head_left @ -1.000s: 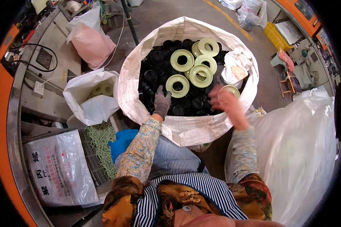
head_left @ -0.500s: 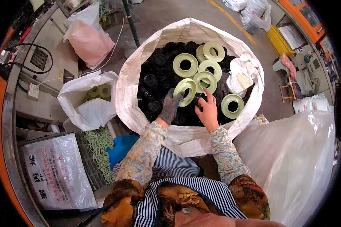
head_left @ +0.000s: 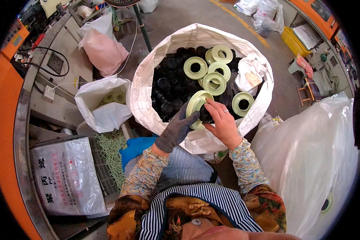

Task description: The person sits on the floor and repeatedly picks up light green and black circular plastic parts from a large sack. They insert the black inner piece into the green outer ring and place the assembled unit into a nearby white crate. The person briefly interacts with an orange machine control panel before resuming the assembly.

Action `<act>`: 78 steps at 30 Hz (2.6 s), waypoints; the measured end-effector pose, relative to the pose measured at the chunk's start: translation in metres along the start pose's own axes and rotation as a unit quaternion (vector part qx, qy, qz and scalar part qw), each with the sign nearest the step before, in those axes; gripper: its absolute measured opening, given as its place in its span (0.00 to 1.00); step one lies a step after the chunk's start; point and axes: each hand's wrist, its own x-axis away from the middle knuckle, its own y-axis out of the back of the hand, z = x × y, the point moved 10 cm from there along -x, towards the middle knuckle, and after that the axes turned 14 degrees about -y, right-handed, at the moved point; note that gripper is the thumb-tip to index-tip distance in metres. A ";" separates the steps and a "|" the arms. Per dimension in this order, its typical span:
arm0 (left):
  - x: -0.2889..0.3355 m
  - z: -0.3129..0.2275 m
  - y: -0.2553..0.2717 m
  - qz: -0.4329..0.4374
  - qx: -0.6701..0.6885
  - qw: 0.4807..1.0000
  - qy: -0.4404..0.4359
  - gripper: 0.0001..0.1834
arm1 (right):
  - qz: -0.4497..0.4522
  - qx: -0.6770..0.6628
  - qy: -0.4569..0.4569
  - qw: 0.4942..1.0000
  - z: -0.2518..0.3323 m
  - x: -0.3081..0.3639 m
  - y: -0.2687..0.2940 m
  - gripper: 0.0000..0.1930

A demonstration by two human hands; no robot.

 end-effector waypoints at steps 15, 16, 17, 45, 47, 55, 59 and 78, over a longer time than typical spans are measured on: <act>0.098 0.116 0.052 -0.090 -0.249 0.953 0.145 0.25 | 0.068 -0.765 -0.393 0.506 -0.052 0.048 -0.047 0.20; 0.080 0.096 0.047 -0.086 -0.287 0.951 0.079 0.26 | 0.077 -0.770 -0.403 0.488 -0.059 0.049 -0.049 0.20; 0.060 0.066 0.035 -0.076 -0.320 0.944 0.015 0.26 | 0.082 -0.775 -0.418 0.467 -0.072 0.057 -0.052 0.20; 0.074 0.230 0.061 -0.420 0.336 0.799 0.269 0.19 | 0.130 0.200 -0.232 0.943 -0.171 -0.078 -0.166 0.13; 0.073 0.225 0.075 -0.326 0.176 0.919 0.133 0.23 | 0.193 0.266 -0.217 0.919 -0.220 -0.053 -0.196 0.13; 0.055 0.175 0.073 -0.220 0.093 0.967 0.085 0.23 | 0.077 -0.040 -0.004 0.996 -0.044 -0.070 -0.114 0.10; 0.043 0.116 0.055 -0.170 0.054 0.982 0.053 0.22 | 0.089 -0.038 0.054 0.994 0.002 -0.044 -0.088 0.13; 0.050 -0.032 0.014 0.052 -0.323 0.924 -0.198 0.48 | 0.100 0.004 0.189 0.977 0.064 0.008 -0.018 0.17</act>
